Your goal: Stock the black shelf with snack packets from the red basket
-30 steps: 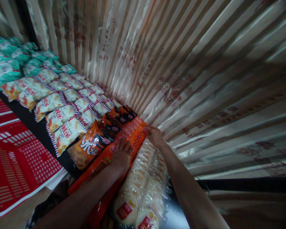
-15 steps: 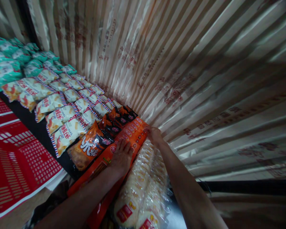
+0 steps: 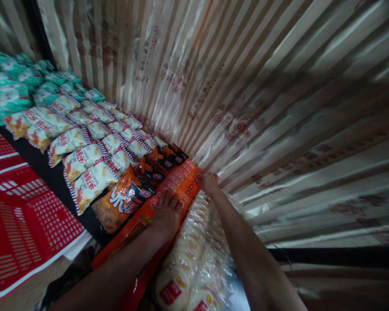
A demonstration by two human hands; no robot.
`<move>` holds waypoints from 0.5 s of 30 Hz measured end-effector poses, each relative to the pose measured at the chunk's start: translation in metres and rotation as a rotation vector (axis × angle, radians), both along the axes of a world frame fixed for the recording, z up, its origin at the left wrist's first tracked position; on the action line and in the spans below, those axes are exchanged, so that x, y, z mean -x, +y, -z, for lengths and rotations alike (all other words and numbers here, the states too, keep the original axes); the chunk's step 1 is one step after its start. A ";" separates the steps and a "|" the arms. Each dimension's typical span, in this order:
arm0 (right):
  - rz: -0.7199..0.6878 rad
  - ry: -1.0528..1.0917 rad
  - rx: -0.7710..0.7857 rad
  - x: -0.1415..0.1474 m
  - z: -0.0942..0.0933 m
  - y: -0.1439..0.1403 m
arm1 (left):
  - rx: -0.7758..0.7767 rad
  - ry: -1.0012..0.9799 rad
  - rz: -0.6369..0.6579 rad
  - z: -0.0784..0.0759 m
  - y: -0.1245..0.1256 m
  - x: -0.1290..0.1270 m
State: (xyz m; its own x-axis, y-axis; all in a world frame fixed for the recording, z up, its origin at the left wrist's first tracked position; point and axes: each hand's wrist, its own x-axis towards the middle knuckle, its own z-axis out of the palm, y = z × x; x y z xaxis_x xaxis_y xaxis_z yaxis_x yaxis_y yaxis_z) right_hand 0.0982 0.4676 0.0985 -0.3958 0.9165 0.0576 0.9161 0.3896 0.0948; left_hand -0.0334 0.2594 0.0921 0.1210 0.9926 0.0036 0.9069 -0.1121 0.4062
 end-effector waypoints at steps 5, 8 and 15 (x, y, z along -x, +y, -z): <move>0.064 0.091 0.080 0.003 -0.007 -0.005 | -0.035 0.002 -0.009 0.004 0.000 -0.001; 0.059 0.056 0.088 0.004 -0.010 -0.007 | -0.051 0.008 -0.010 0.006 -0.001 -0.001; 0.075 -0.045 0.074 0.009 -0.012 -0.012 | -0.069 0.008 -0.012 0.008 -0.001 -0.001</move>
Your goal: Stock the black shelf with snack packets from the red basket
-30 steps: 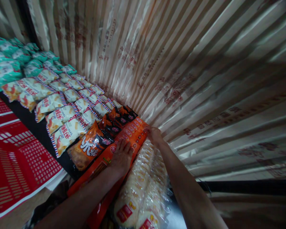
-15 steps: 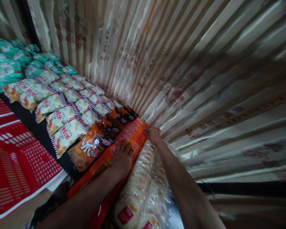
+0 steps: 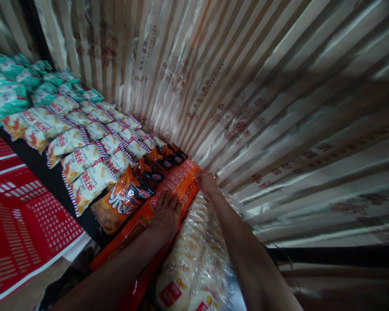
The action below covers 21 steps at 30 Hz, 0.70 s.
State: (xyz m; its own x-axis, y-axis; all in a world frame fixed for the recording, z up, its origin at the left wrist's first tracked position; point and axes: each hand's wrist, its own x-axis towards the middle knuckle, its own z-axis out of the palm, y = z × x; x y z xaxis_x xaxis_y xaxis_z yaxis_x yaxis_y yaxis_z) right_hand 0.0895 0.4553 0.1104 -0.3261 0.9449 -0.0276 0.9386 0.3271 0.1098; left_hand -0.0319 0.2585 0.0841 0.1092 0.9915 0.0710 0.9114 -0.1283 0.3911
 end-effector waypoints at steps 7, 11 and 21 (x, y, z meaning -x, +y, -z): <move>0.020 -0.068 -0.031 0.001 0.002 -0.003 | 0.023 -0.009 -0.003 -0.005 -0.002 0.001; 0.033 -0.076 -0.035 0.000 0.006 -0.001 | 0.024 0.000 -0.012 -0.005 -0.001 0.001; 0.033 -0.080 -0.034 0.001 0.005 -0.003 | 0.044 0.010 0.012 -0.009 -0.003 0.002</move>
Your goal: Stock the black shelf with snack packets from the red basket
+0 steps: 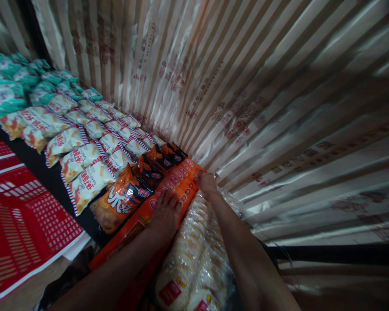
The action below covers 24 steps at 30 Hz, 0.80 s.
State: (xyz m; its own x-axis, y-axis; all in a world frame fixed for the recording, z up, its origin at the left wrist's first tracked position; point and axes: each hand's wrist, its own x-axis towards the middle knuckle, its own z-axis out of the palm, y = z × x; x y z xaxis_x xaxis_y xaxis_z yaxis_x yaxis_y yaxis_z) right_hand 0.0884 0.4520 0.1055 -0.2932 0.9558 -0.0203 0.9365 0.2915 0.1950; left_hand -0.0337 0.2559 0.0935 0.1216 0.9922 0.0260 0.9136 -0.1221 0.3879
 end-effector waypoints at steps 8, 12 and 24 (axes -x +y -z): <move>0.032 -0.007 0.008 0.003 -0.002 -0.002 | -0.009 -0.016 -0.004 0.002 0.000 0.000; 0.032 -0.013 0.000 0.004 -0.004 -0.004 | -0.011 -0.027 -0.012 0.001 0.000 0.000; 0.045 0.112 0.031 -0.003 -0.010 0.001 | -0.039 0.000 -0.015 0.005 0.000 -0.002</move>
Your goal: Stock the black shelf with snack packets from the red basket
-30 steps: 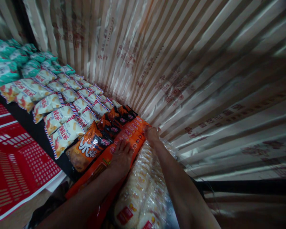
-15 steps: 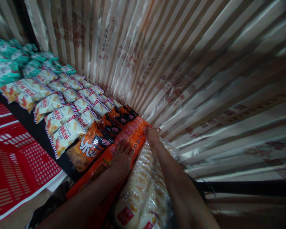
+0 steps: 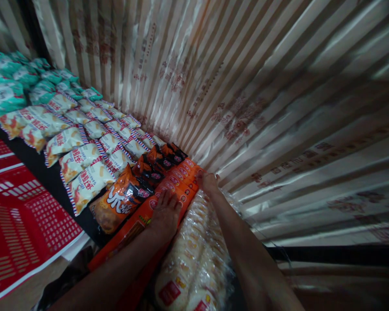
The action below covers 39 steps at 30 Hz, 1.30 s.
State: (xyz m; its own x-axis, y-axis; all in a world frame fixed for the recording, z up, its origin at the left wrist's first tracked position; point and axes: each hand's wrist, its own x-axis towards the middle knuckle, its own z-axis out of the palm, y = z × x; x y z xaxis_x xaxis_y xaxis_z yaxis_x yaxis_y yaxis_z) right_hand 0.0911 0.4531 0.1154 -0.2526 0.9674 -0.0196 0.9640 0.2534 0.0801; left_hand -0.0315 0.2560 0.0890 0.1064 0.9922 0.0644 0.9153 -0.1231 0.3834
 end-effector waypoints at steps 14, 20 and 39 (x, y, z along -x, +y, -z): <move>-0.002 0.228 0.007 -0.006 -0.027 -0.006 | 0.032 -0.036 -0.005 -0.006 0.000 0.000; -0.166 0.255 0.108 -0.014 -0.016 -0.002 | 0.025 -0.026 -0.012 -0.007 0.001 -0.001; -0.488 0.199 0.163 -0.017 -0.016 -0.028 | -0.043 -0.061 -0.031 0.003 0.001 -0.004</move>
